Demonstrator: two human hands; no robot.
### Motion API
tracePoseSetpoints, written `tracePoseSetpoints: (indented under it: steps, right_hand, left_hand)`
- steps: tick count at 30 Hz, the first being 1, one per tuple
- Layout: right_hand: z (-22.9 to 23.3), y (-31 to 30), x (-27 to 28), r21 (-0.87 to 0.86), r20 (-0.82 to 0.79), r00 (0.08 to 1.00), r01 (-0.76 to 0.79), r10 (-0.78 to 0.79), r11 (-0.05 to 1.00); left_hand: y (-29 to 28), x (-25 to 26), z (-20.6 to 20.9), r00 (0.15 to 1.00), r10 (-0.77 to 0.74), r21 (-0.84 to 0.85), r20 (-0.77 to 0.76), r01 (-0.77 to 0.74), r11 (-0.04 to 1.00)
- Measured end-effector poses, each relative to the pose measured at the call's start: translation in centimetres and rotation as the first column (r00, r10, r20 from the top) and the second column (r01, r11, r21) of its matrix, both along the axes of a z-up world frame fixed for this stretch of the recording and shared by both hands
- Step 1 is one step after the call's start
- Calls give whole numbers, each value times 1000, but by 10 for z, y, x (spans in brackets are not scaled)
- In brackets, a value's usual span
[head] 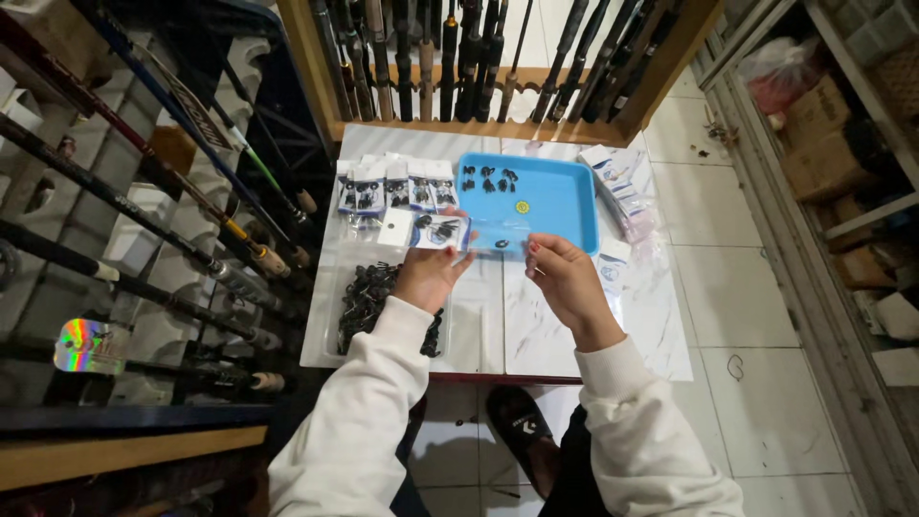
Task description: The person picks up fishing tackle components from a container and a tray by hand, places them into small plastic bags, and closes the bags.
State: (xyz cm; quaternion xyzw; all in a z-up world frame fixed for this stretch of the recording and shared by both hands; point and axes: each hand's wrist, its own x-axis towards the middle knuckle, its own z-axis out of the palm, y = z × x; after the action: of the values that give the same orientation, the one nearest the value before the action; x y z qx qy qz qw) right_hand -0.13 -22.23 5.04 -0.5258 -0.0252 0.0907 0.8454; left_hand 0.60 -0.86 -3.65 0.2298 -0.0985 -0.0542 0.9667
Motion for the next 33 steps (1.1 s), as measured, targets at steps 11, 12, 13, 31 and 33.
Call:
tracePoseSetpoints:
  steps: [11,12,13,31,33]
  right_hand:
    - [25,19,-19,-231,218,975,19,33,973]
    - [34,23,-25,-273,271,962,40,37,961]
    - [31,23,-22,-275,271,962,40,38,961]
    - [23,27,-24,-400,607,795,318,-12,860]
    - [25,36,-28,-399,616,786,371,-54,839]
  left_hand:
    - [-17,-13,3,998,10,141,54,-17,990]
    - [-19,-14,4,998,13,136,57,-20,990]
    - [-19,-13,6,998,13,135,57,-21,991]
    - [-23,-14,27,997,67,-19,33,-66,998]
    - [-22,-15,31,996,81,-65,23,-80,995]
